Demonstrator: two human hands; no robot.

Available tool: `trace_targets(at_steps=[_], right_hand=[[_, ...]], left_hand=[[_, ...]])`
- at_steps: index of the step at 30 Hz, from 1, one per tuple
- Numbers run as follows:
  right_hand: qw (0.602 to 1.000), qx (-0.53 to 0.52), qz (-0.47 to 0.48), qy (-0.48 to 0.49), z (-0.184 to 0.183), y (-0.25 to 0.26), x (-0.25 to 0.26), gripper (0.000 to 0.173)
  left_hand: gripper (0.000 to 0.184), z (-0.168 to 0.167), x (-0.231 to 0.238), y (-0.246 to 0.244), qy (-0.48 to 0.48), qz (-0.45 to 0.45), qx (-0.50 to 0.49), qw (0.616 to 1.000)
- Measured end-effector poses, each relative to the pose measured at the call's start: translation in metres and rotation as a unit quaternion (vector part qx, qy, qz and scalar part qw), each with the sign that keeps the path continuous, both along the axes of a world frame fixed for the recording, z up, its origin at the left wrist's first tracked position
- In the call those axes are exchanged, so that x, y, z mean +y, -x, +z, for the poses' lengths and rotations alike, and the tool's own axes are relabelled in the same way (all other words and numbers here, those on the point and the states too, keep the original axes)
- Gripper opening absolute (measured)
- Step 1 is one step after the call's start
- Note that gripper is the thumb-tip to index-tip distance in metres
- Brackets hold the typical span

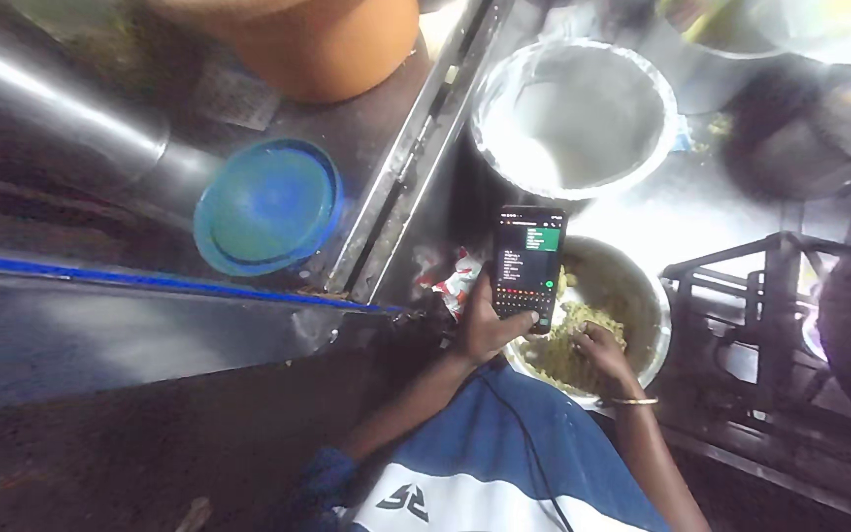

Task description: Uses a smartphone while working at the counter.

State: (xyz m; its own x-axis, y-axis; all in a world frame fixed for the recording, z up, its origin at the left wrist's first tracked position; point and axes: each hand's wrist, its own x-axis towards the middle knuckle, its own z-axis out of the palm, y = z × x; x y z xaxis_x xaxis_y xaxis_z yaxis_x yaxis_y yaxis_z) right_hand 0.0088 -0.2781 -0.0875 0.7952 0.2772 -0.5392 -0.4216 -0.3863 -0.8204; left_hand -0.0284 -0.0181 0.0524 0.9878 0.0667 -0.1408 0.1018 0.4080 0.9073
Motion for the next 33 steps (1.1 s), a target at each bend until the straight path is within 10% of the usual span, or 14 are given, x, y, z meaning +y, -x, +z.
trace_targets(at_steps=[10,33], right_hand=[[0.999,0.004,-0.028,-0.024,0.002,0.002,0.001,0.016],[0.999,-0.007,-0.021,-0.028,-0.006,0.001,-0.001,0.019]], left_hand=[[0.077,-0.01,0.012,0.005,0.112,-0.112,-0.101,0.982],[0.077,0.033,-0.009,0.004,-0.057,-0.031,0.059,0.996]])
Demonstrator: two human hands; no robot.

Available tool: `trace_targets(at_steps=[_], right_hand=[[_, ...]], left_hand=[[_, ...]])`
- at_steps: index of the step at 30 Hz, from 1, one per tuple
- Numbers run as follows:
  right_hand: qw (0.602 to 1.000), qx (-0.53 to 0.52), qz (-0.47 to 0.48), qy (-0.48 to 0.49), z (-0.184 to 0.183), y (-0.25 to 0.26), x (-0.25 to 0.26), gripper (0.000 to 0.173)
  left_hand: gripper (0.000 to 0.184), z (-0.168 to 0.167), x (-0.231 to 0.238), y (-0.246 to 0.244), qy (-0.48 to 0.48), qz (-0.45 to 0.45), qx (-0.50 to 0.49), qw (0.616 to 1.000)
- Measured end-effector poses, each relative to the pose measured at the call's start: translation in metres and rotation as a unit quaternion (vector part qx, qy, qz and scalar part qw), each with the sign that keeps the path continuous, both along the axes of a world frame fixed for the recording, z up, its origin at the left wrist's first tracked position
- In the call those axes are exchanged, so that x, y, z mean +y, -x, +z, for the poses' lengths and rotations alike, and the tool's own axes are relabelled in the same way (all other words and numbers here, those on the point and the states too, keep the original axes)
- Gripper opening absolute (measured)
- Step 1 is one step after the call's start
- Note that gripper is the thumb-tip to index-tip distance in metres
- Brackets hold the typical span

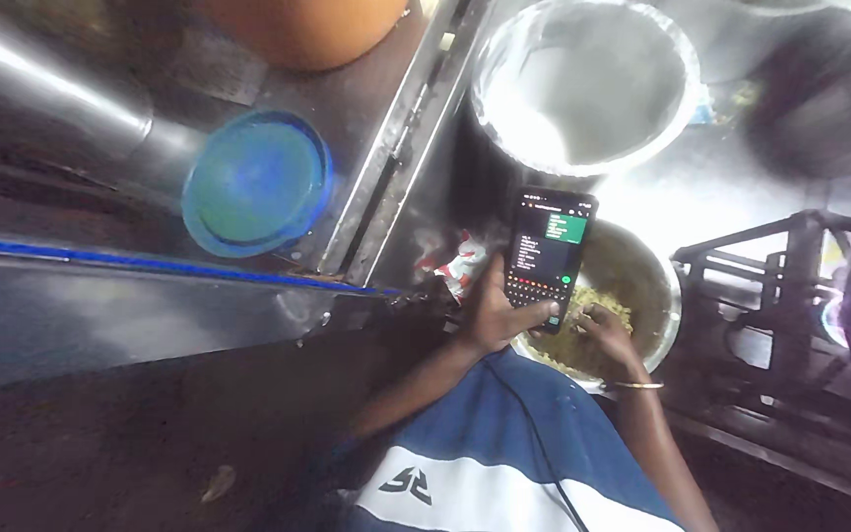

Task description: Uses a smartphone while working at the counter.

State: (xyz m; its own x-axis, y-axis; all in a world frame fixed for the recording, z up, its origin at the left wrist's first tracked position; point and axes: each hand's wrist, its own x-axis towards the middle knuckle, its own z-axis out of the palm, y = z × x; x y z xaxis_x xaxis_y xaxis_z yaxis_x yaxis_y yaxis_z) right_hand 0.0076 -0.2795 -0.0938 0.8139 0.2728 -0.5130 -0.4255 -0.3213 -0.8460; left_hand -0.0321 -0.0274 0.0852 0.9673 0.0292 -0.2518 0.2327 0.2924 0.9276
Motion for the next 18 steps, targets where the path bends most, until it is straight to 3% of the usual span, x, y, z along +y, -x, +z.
trace_targets(at_steps=[4,12,18], right_hand=[[1.0,0.001,0.001,-0.006,0.002,0.001,-0.001,0.019],[1.0,-0.006,-0.01,-0.008,0.002,0.003,0.001,0.017],[1.0,-0.003,-0.015,-0.003,0.006,0.002,0.002,0.017]], left_hand=[[0.077,-0.027,0.001,0.0,0.057,-0.003,-0.072,0.996],[0.051,-0.029,0.003,0.0,0.077,0.004,-0.091,0.993],[0.059,-0.033,0.007,0.001,0.113,-0.023,-0.105,0.988]])
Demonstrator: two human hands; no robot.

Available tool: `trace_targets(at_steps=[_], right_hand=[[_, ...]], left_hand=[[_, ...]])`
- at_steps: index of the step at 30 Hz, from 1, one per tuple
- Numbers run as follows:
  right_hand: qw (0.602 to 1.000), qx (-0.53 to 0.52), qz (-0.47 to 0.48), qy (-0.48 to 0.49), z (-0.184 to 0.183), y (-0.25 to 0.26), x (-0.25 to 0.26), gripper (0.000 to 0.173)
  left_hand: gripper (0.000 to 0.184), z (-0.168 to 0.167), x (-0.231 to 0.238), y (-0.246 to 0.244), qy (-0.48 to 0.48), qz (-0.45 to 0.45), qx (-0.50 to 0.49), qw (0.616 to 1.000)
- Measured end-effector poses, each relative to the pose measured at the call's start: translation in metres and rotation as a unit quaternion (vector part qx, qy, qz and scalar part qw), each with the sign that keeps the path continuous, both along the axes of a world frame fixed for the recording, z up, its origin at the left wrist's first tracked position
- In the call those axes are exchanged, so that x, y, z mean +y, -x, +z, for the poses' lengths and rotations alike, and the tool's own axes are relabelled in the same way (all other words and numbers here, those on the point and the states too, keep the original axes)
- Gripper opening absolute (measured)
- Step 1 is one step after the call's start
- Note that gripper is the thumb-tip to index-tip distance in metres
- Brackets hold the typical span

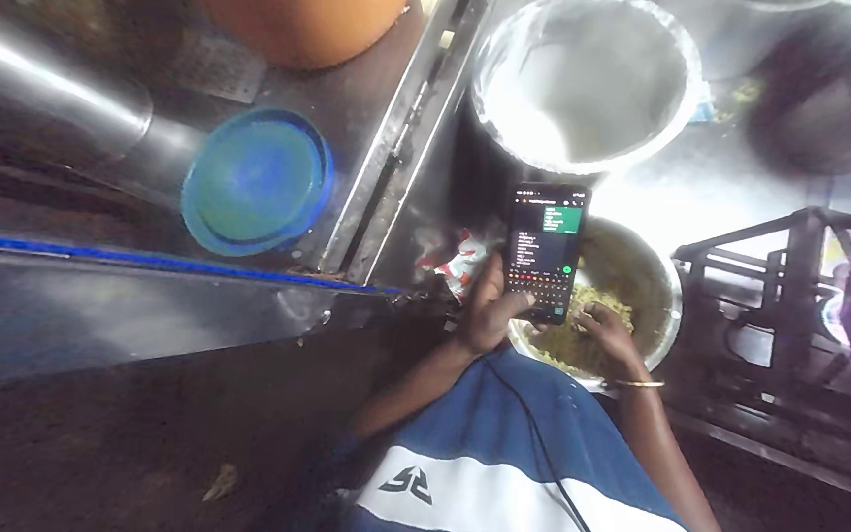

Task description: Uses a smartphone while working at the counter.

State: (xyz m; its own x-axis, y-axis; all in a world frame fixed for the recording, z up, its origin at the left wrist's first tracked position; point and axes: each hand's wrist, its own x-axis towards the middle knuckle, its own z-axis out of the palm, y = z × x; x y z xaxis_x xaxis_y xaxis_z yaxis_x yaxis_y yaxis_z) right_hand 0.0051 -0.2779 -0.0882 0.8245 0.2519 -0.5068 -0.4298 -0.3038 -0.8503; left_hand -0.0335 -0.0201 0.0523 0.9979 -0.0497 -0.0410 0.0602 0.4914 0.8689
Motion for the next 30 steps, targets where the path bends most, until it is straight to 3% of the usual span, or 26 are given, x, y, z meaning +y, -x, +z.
trace_targets(at_steps=[6,11,14,23,30], right_hand=[[1.0,-0.005,0.026,0.014,0.0,-0.001,-0.001,0.018],[1.0,0.005,0.019,0.011,0.003,-0.002,0.001,0.018],[1.0,0.007,0.011,0.011,0.004,-0.002,0.001,0.018],[1.0,0.005,-0.001,-0.019,0.001,0.001,0.0,0.019],[0.999,-0.02,0.025,0.015,-0.002,-0.002,-0.001,0.018]], left_hand=[[0.059,0.0,0.001,0.002,-0.008,-0.005,0.008,1.0],[0.085,0.008,-0.003,0.0,-0.059,0.023,0.028,0.998],[0.091,0.01,-0.005,-0.001,-0.095,0.036,0.029,0.994],[0.092,0.007,-0.007,-0.001,-0.126,0.039,0.03,0.991],[0.092,0.009,-0.006,-0.003,-0.146,0.042,0.043,0.987]])
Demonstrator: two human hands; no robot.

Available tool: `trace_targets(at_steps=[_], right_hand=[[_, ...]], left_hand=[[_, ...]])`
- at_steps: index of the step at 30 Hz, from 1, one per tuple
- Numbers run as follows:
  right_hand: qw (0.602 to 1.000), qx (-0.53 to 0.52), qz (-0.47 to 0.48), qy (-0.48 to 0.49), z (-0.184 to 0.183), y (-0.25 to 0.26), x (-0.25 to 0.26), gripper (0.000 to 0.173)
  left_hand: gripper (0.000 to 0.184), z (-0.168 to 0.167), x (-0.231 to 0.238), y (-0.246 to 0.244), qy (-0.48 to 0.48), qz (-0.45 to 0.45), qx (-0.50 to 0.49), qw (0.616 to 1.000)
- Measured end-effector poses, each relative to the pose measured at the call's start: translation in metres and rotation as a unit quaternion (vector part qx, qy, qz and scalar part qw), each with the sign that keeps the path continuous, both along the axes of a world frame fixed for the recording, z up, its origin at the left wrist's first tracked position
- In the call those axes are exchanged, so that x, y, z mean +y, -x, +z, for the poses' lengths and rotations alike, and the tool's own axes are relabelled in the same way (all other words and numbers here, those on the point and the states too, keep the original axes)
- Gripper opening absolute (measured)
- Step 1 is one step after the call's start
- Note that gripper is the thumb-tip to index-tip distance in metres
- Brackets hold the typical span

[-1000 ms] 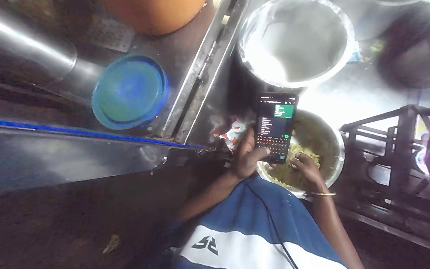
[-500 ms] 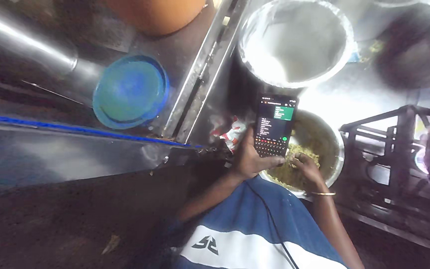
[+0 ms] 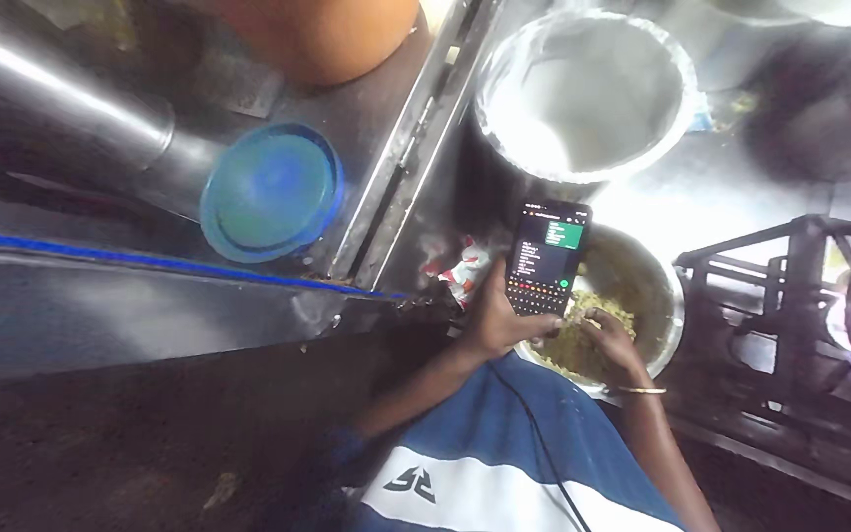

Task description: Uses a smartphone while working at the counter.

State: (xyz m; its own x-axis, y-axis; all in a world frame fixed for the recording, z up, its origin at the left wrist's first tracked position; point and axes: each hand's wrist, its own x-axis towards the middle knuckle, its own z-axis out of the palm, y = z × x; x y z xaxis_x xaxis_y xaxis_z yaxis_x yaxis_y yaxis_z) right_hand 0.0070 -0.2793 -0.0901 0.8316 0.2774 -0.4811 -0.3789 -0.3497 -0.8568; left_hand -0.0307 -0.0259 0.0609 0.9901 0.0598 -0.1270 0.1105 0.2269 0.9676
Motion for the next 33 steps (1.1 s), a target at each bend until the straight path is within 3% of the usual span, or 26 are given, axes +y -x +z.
trace_targets(at_steps=[14,19,25,30,33], right_hand=[[0.999,0.026,-0.015,-0.014,-0.001,0.001,0.001,0.018],[1.0,0.024,-0.004,-0.016,-0.001,0.0,0.001,0.019],[1.0,0.012,-0.002,-0.014,-0.004,0.0,-0.001,0.021],[1.0,-0.007,-0.001,-0.01,0.0,0.002,-0.001,0.02],[1.0,-0.011,0.001,-0.007,0.0,0.003,-0.002,0.022]], left_hand=[[0.093,0.004,0.0,0.0,0.033,0.002,0.012,0.999],[0.079,0.006,0.002,0.006,0.049,-0.001,0.02,0.999],[0.077,-0.001,0.001,0.003,0.064,0.004,-0.019,0.998],[0.069,-0.011,0.01,0.008,0.181,-0.087,-0.064,0.977],[0.057,-0.012,0.013,0.008,0.183,-0.108,-0.068,0.975]])
